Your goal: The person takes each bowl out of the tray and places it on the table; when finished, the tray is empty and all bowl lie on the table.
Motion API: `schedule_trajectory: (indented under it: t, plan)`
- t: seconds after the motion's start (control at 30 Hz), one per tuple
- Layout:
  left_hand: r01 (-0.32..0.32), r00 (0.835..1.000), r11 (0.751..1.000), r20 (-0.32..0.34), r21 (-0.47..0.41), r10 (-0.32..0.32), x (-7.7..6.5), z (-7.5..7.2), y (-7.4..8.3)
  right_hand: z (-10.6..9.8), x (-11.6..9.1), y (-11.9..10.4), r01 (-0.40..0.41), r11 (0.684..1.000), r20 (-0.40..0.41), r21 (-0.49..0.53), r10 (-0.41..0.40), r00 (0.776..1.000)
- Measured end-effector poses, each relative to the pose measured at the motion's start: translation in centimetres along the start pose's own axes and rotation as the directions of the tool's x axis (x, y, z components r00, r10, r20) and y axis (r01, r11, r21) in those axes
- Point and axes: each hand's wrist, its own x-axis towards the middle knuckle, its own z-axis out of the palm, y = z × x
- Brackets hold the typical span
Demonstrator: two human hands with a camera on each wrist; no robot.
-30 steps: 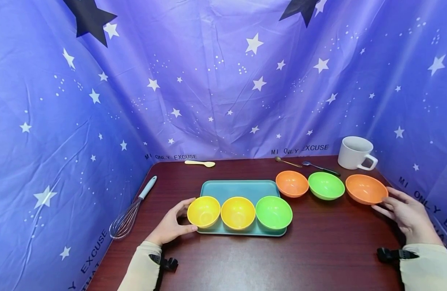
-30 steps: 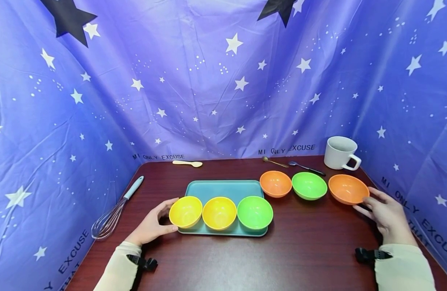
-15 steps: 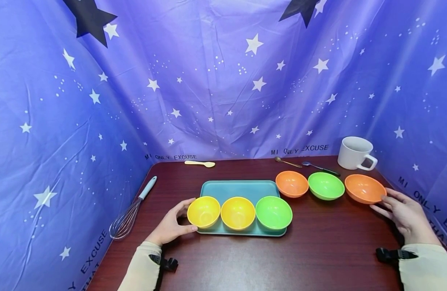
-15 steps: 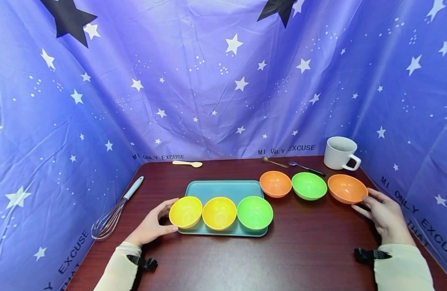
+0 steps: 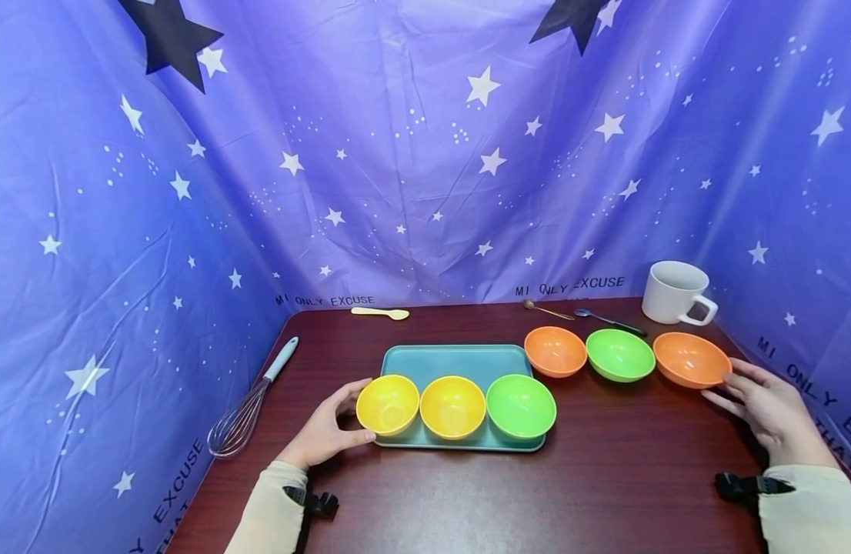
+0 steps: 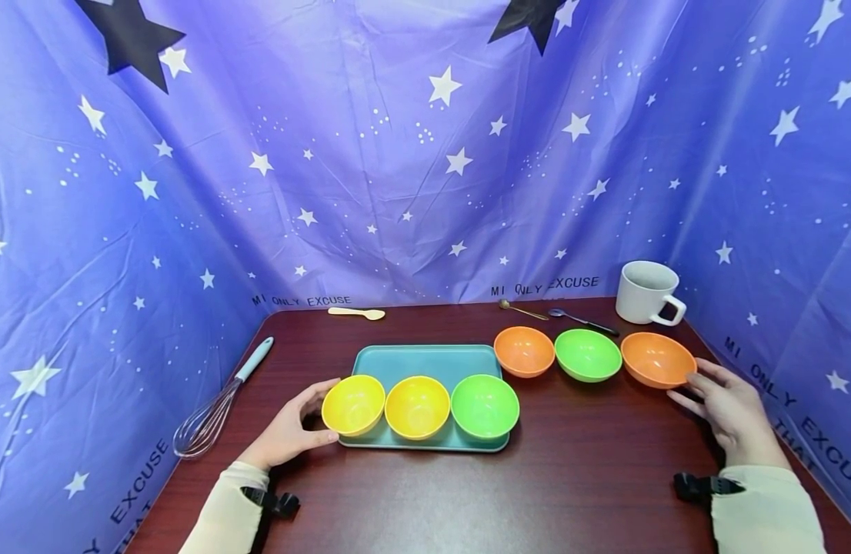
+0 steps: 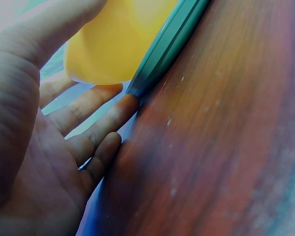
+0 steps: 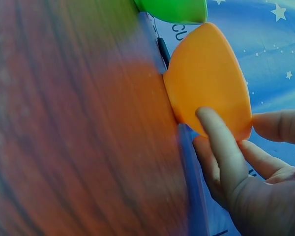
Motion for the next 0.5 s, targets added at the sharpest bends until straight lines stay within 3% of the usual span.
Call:
schedule_trajectory:
  t: [0.2, 0.3, 0.4, 0.5]
  plan:
    - [0.002, 1.000, 1.000, 0.000, -0.003, -0.002, 0.0, 0.0, 0.1, 0.4, -0.3, -0.5, 0.009, 0.998, -0.138, -0.060, -0.017, 0.990]
    - [0.002, 1.000, 1.000, -0.002, -0.005, -0.002, 0.0, 0.0, 0.1, 0.6, -0.5, -0.9, 0.062, 0.998, -0.216, -0.019, -0.065, 0.974]
    - [-0.001, 1.000, 1.000, -0.002, -0.007, 0.001, 0.0, 0.1, 0.0, 1.2, -0.8, -1.3, 0.127, 0.991, -0.297, 0.034, -0.111, 0.948]
    - [-0.004, 1.000, 1.000, -0.004, -0.009, 0.004, 0.0, 0.1, 0.0, 2.0, -1.2, -1.9, 0.142, 0.990, -0.406, 0.003, -0.129, 0.905]
